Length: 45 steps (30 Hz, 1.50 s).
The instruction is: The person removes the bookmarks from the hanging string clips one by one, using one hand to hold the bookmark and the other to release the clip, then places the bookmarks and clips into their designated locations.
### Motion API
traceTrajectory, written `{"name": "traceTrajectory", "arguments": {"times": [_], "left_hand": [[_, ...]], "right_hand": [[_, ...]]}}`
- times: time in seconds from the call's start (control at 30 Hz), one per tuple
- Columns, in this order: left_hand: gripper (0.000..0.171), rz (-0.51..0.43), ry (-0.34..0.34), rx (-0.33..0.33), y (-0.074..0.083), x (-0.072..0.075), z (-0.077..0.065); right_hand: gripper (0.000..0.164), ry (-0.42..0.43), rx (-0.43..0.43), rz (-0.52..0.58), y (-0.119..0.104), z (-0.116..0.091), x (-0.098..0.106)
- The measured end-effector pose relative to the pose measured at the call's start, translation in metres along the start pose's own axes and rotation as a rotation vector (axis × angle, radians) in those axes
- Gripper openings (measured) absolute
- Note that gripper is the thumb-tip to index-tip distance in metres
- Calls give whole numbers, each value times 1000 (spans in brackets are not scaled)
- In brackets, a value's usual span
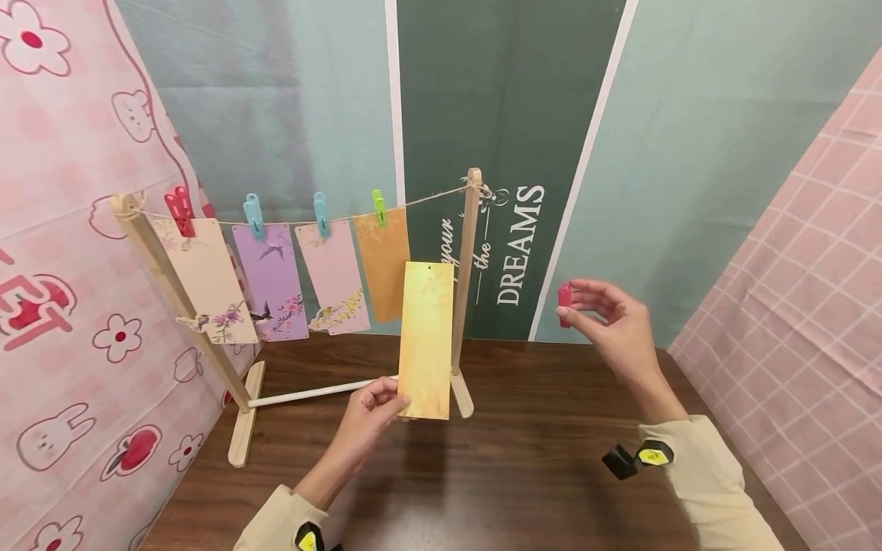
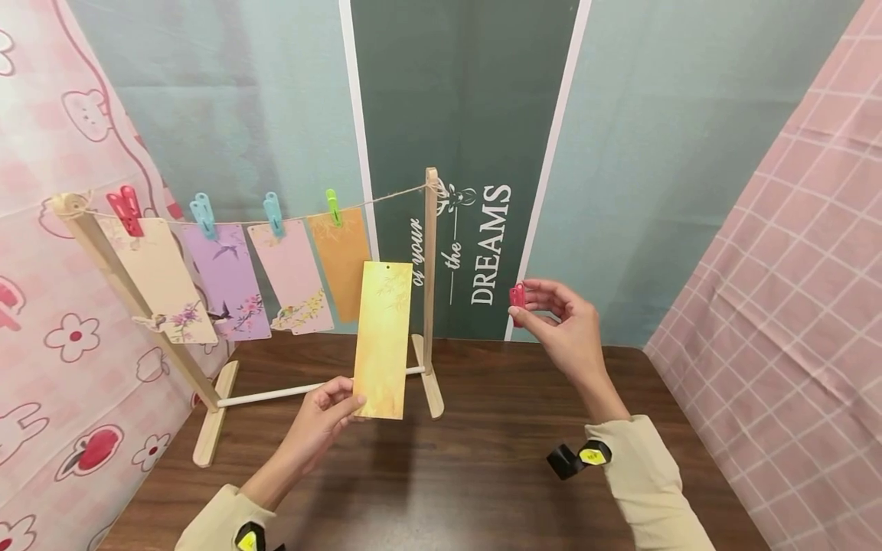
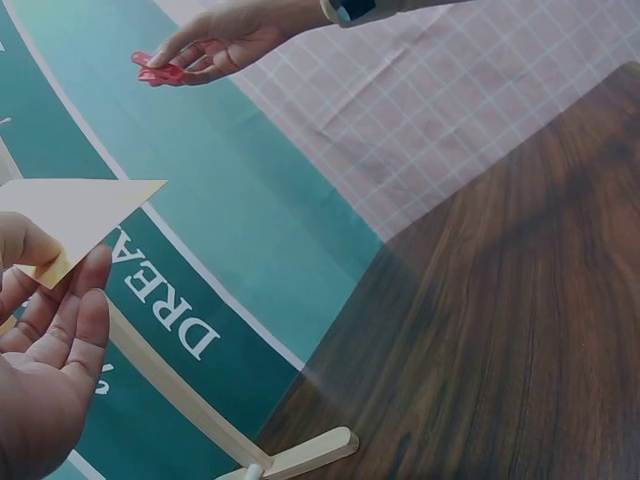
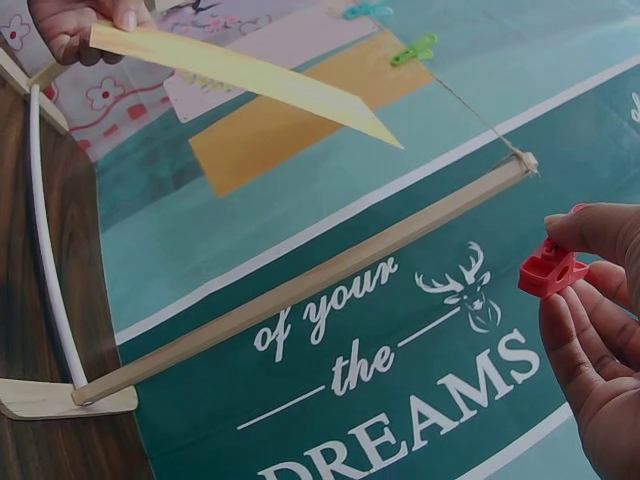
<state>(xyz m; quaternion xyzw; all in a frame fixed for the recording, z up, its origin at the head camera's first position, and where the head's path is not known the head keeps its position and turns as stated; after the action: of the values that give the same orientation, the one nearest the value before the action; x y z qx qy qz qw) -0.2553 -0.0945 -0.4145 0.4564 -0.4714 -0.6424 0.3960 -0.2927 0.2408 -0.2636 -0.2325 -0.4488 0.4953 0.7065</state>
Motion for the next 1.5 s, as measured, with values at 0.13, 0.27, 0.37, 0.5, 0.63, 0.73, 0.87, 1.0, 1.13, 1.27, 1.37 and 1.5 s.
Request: {"name": "traceTrajectory", "arguments": {"times": [0.13,0.27,0.37,0.5,0.63,0.73,0.87,1.0,1.13,1.27,1.37,1.5], "left_hand": [[12,-7,-8,16,-1,2,-4],[16,11,-21,36,-4,4,-9],[20,16,-37,30,-5,4,-12],[21,16,-50,29,-9,6,-15],[16,28,-34,53,-14,9,-18],[15,41,-23,61,-17,12,-21],[14,37,-15,64,-22,15,-25],[10,17,-28,66,-25,18,-28],[8,6,-47,83,-30,19,-30],[9,9,-53,100,-32,20,-31],[12,11,-52,108,-33,21,-33],[12,-1,-54,110,-35,22,-35]], "right_hand": [[43,6,-7,-4,5,-4,1],[43,14,-35,-14,13,-12,3],[44,16,-57,-8,18,-16,3],[45,19,-62,30,19,-21,3],[46,22,-54,57,22,-23,3],[47,23,-62,42,30,-25,4],[49,22,-85,17,36,-29,4],[49,16,-102,1,40,-33,3],[49,11,-116,-8,42,-37,1],[47,13,-134,-4,46,-40,0],[46,19,-141,6,48,-41,0],[47,22,-138,3,52,-43,-1]]}}
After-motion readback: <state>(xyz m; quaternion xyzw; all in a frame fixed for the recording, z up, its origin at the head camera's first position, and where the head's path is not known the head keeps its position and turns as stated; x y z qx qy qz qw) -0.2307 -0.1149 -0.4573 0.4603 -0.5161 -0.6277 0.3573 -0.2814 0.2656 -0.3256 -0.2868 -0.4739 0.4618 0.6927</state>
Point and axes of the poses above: each hand's wrist, its own z-axis towards the middle knuckle, its own x-axis out of the back of the hand, y = z × x, the point moved 9 cm from there along z, towards the middle knuckle, and after that the axes turned 9 degrees about -y, right-handed, at the moved point
